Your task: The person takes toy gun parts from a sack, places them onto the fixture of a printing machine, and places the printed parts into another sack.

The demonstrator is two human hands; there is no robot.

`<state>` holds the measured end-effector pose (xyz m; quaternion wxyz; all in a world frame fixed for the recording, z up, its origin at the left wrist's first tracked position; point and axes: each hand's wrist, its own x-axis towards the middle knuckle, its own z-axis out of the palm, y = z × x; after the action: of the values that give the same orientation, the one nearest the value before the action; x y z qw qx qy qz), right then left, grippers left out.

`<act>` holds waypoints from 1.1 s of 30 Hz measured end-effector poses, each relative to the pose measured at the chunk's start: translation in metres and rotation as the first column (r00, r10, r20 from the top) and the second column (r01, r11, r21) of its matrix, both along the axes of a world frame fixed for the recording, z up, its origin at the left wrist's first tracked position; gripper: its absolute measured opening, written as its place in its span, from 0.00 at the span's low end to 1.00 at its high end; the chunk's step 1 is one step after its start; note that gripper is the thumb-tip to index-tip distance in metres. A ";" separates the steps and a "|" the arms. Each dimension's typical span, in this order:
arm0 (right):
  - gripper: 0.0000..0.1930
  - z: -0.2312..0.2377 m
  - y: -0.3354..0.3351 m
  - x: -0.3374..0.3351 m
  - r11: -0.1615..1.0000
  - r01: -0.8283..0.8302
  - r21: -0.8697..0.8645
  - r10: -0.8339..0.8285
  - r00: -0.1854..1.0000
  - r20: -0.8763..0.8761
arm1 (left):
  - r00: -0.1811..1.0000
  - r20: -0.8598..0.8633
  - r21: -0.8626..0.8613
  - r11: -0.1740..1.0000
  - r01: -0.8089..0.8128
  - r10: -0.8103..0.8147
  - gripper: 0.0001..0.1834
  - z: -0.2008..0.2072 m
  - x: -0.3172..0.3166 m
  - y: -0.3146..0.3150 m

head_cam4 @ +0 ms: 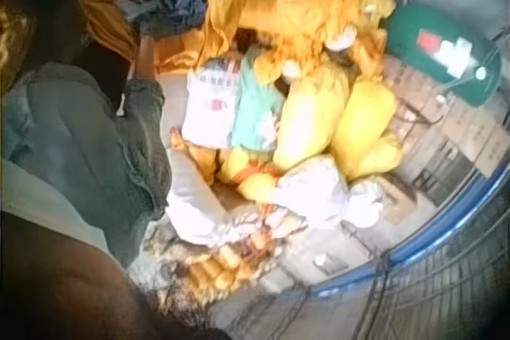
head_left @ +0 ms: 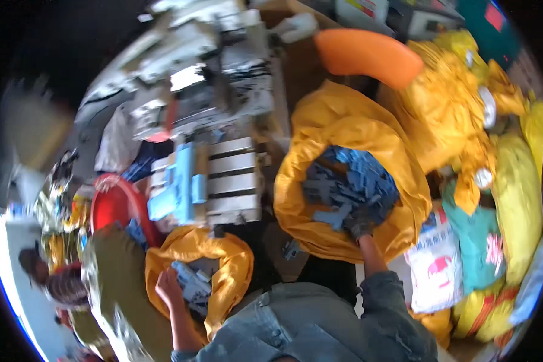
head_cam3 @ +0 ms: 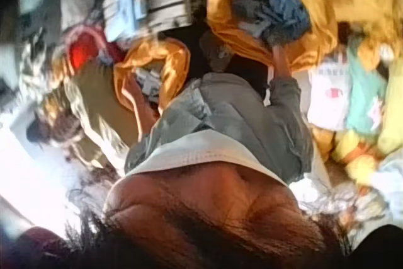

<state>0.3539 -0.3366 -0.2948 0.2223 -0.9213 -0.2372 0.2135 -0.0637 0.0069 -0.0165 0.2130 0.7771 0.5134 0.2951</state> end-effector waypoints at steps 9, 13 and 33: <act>0.18 0.041 0.006 -0.007 0.886 -0.304 -0.351 0.284 0.953 -0.109 | 0.990 0.113 0.090 0.993 0.074 -0.084 0.11 0.015 0.011 -0.016; 0.23 0.075 0.006 -0.020 0.918 -0.327 -0.224 0.339 0.941 0.015 | 0.994 0.060 0.092 0.992 0.090 -0.096 0.09 -0.001 -0.003 -0.010; 0.15 0.239 0.009 -0.024 0.080 0.728 0.681 0.040 0.680 -0.732 | 0.843 0.254 0.545 0.790 0.280 -0.474 0.15 0.084 0.178 0.031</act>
<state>0.3304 -0.3273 -0.0560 0.8541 -0.4718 0.0128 0.2185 0.1143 0.0381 0.0675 0.1605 0.8212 0.2022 0.5090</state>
